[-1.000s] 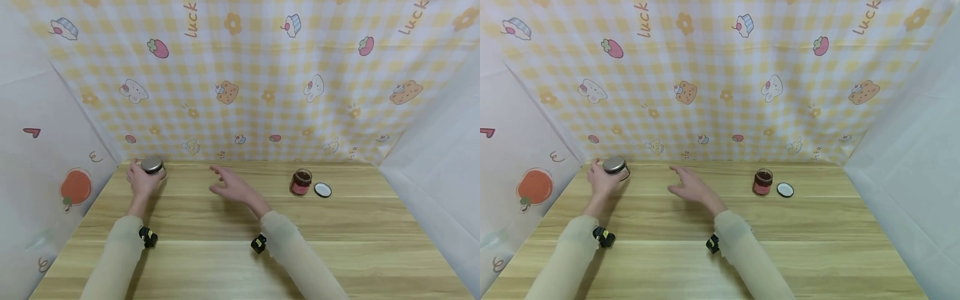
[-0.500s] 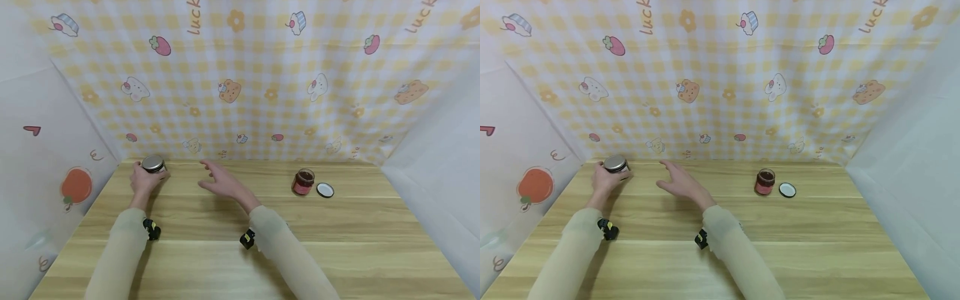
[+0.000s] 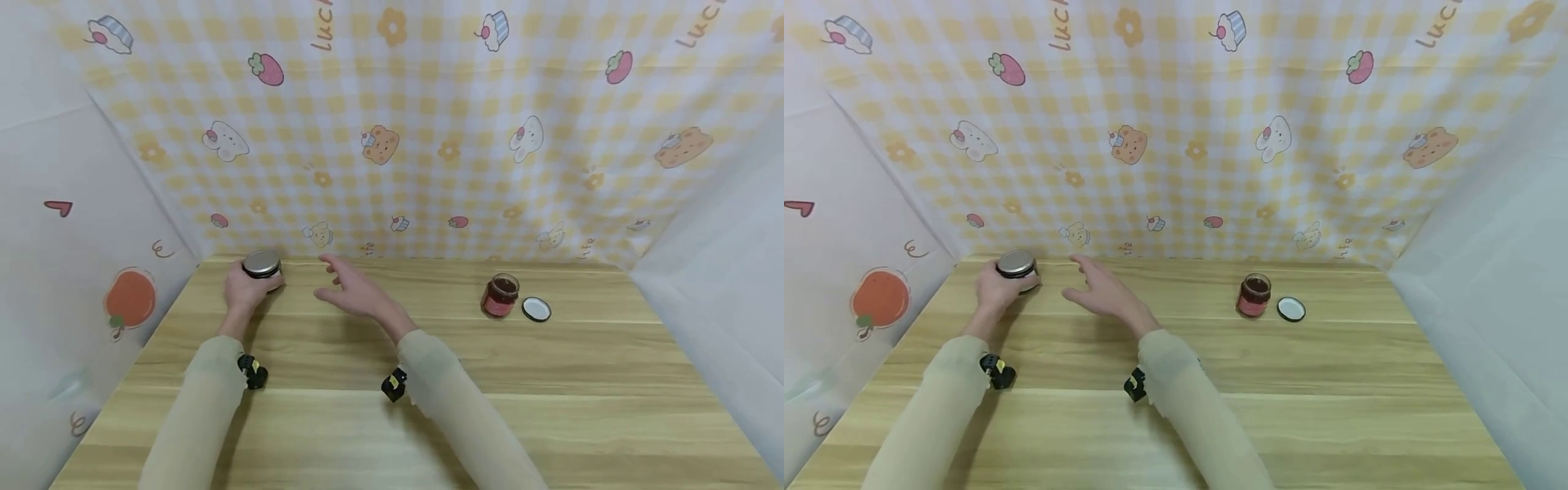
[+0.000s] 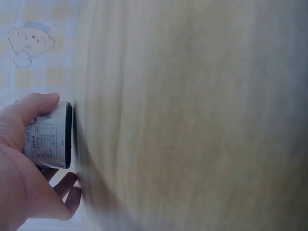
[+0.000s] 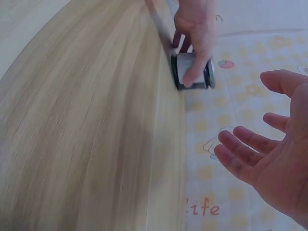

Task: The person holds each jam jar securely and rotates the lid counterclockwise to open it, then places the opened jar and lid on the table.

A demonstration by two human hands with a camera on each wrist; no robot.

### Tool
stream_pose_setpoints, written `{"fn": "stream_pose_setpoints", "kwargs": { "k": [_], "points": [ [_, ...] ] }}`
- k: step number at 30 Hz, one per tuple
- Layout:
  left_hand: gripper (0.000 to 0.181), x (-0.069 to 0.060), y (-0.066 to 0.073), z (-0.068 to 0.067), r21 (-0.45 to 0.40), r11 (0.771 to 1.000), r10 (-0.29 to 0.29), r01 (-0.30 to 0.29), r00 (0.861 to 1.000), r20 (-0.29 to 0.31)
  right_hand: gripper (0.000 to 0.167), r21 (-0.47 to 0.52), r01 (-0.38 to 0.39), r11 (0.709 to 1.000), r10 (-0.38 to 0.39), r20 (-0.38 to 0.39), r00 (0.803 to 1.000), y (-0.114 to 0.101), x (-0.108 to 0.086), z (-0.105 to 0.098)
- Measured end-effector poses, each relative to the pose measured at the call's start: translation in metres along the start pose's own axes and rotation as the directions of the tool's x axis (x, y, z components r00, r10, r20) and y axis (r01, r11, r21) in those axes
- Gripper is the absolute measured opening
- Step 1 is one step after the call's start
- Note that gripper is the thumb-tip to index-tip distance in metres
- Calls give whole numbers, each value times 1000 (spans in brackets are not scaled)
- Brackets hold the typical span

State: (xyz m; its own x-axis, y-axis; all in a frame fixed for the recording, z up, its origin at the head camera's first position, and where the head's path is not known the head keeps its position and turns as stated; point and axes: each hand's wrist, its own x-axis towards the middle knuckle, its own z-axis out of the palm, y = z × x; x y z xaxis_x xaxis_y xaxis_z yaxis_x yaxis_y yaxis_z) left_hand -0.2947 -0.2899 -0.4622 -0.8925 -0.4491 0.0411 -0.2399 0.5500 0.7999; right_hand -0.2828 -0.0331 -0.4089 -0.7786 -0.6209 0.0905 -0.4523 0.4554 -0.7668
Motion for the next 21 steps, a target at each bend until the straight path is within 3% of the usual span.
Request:
{"fn": "stream_pose_setpoints", "kwargs": {
  "k": [7,14,21],
  "points": [
    [79,-12,20,8,-91,981,173,-171,985,4,70,-44,40,998,-39,17,999,-7,8,5],
    [78,-25,35,16,-43,950,311,-309,949,55,69,-59,84,995,-84,1,996,-11,11,5],
    [78,-41,44,21,32,922,381,-385,920,94,69,-52,22,998,-24,-34,999,-15,8,4]
  ]
}}
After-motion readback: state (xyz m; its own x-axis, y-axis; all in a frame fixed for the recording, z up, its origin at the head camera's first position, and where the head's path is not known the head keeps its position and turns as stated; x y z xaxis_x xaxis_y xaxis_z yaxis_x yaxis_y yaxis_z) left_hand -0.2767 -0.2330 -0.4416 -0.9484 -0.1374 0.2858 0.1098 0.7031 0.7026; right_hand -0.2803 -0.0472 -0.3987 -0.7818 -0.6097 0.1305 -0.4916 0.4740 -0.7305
